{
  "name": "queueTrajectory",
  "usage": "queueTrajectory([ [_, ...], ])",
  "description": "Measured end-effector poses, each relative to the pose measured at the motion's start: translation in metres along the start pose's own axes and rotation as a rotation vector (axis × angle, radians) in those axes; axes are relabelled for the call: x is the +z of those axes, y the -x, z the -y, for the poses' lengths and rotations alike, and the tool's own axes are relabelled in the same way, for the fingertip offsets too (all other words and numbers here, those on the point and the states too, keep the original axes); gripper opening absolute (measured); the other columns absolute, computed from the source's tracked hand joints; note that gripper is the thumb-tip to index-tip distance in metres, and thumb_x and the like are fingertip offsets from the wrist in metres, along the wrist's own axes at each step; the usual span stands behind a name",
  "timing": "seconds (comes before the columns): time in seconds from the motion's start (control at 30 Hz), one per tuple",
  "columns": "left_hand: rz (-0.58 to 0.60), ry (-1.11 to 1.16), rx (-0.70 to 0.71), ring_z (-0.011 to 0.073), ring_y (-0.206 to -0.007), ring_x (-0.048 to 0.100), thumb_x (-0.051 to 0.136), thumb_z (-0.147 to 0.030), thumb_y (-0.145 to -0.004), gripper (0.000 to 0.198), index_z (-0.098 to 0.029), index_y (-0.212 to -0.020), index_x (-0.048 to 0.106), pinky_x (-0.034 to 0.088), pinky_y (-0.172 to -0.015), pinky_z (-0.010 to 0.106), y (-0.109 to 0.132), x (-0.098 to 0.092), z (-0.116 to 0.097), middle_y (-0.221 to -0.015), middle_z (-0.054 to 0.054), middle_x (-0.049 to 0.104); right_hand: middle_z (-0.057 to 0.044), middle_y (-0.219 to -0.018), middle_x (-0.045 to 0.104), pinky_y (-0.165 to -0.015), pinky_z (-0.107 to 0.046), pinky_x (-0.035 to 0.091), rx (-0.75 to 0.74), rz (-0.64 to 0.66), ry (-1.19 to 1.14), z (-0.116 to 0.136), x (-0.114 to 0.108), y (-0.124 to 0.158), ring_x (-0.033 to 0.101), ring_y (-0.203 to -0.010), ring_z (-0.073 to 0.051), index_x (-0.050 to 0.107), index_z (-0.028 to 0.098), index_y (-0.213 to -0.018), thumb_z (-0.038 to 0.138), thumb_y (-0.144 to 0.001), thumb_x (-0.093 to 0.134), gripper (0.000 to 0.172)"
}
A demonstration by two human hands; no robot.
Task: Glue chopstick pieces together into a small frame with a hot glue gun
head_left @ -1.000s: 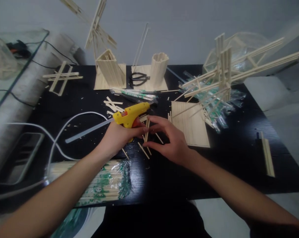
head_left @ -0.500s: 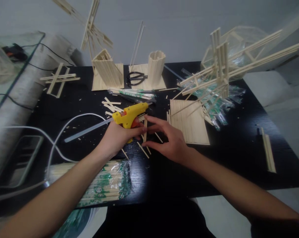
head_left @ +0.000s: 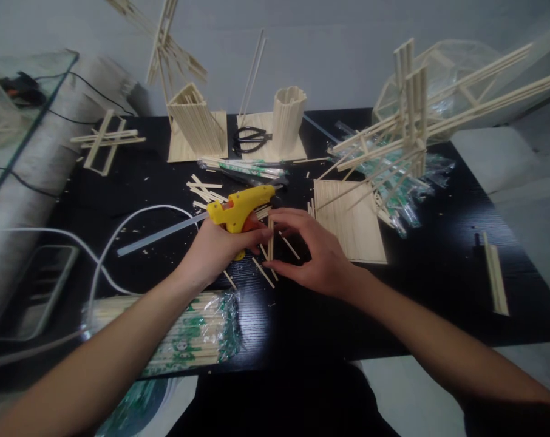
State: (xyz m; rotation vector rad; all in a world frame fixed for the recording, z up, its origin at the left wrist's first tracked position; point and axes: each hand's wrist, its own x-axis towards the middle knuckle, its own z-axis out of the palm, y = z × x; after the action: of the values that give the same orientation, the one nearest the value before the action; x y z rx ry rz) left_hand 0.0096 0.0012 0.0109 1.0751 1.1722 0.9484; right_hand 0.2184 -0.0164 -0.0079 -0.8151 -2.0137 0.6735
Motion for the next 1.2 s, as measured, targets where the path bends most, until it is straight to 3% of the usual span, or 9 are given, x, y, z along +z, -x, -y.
queueTrajectory([
  [0.07, -0.009, -0.031, 0.010, 0.0160, -0.073, 0.072, 0.089, -0.032, -0.075, 0.029, -0.014, -0.087, 0.070, 0.060, -0.061, 0.022, 0.000, -0.002, -0.002, -0.084, 0.004, 0.073, -0.013, -0.139, 0.063, -0.103, -0.045, 0.059, 0.035, 0.042, 0.048, -0.002, -0.007, 0.000, 0.064, -0.127, -0.028, 0.051, 0.022, -0.142, 0.026, -0.084, 0.085, 0.067],
  [0.13, -0.019, -0.100, 0.028, 0.0192, -0.081, 0.075, 0.082, -0.043, -0.083, 0.033, -0.014, -0.094, 0.072, 0.060, -0.060, 0.023, -0.001, -0.005, -0.003, -0.092, 0.008, 0.076, -0.014, -0.133, 0.066, -0.107, -0.053, 0.054, 0.058, 0.181, 0.128, -0.008, -0.013, 0.002, 0.062, -0.126, -0.031, 0.057, 0.021, -0.135, 0.031, -0.080, 0.089, 0.064],
  [0.2, -0.030, -0.204, 0.046, 0.0195, -0.081, 0.075, 0.076, -0.052, -0.088, 0.041, -0.014, -0.101, 0.073, 0.058, -0.057, 0.023, -0.003, -0.011, -0.004, -0.099, 0.010, 0.077, -0.014, -0.128, 0.068, -0.109, -0.056, 0.051, 0.065, 0.282, 0.166, -0.014, -0.016, 0.006, 0.062, -0.124, -0.033, 0.063, 0.020, -0.125, 0.034, -0.076, 0.092, 0.059],
  [0.33, -0.032, -0.443, 0.087, 0.0180, -0.074, 0.071, 0.068, -0.065, -0.090, 0.054, -0.015, -0.108, 0.075, 0.056, -0.057, 0.025, -0.007, -0.026, -0.004, -0.097, 0.011, 0.078, -0.013, -0.134, 0.068, -0.115, -0.060, 0.042, 0.100, 0.348, 0.226, -0.020, -0.014, 0.014, 0.053, -0.138, -0.035, 0.068, 0.022, -0.121, 0.036, -0.079, 0.090, 0.050],
  [0.47, -0.112, -0.599, 0.124, 0.0176, -0.073, 0.068, 0.071, -0.064, -0.087, 0.047, -0.018, -0.097, 0.078, 0.056, -0.065, 0.028, -0.005, -0.040, -0.006, -0.090, 0.007, 0.078, -0.012, -0.140, 0.067, -0.117, -0.060, 0.040, 0.088, 0.356, 0.263, -0.020, -0.016, 0.018, 0.050, -0.143, -0.035, 0.069, 0.023, -0.121, 0.039, -0.082, 0.087, 0.046],
  [0.6, -0.119, -0.688, 0.188, 0.0180, -0.081, 0.070, 0.072, -0.051, -0.089, 0.035, -0.021, -0.105, 0.078, 0.058, -0.078, 0.031, -0.001, -0.048, -0.008, -0.100, 0.005, 0.079, -0.015, -0.144, 0.064, -0.118, -0.058, 0.039, 0.035, 0.348, 0.282, -0.019, -0.023, 0.020, 0.049, -0.144, -0.035, 0.069, 0.019, -0.121, 0.040, -0.083, 0.086, 0.046],
  [0.73, -0.076, -0.717, 0.247, 0.0179, -0.085, 0.070, 0.074, -0.050, -0.087, 0.036, -0.020, -0.107, 0.075, 0.056, -0.083, 0.030, 0.001, -0.053, -0.009, -0.101, 0.004, 0.079, -0.015, -0.128, 0.070, -0.113, -0.056, 0.045, -0.013, 0.286, 0.312, -0.016, -0.027, 0.025, 0.057, -0.133, -0.033, 0.071, 0.017, -0.116, 0.036, -0.087, 0.083, 0.037],
  [0.93, -0.026, -0.804, 0.274, 0.0155, -0.071, 0.065, 0.074, -0.050, -0.087, 0.029, -0.021, -0.091, 0.070, 0.048, -0.067, 0.026, 0.004, -0.055, -0.012, -0.083, 0.001, 0.074, -0.009, -0.105, 0.075, -0.106, -0.051, 0.051, -0.093, 0.259, 0.344, -0.008, -0.020, 0.030, 0.064, -0.114, -0.029, 0.073, 0.018, -0.105, 0.025, -0.097, 0.070, 0.012],
  [1.2, 0.029, -0.921, 0.313, 0.0133, -0.058, 0.051, 0.067, -0.054, -0.090, 0.034, -0.021, -0.083, 0.070, 0.036, -0.056, 0.028, 0.001, -0.056, -0.006, -0.068, -0.002, 0.063, -0.009, -0.105, 0.077, -0.104, -0.049, 0.053, -0.143, 0.259, 0.396, -0.006, -0.013, 0.026, 0.065, -0.111, -0.028, 0.074, 0.020, -0.107, 0.020, -0.099, 0.065, 0.012],
])
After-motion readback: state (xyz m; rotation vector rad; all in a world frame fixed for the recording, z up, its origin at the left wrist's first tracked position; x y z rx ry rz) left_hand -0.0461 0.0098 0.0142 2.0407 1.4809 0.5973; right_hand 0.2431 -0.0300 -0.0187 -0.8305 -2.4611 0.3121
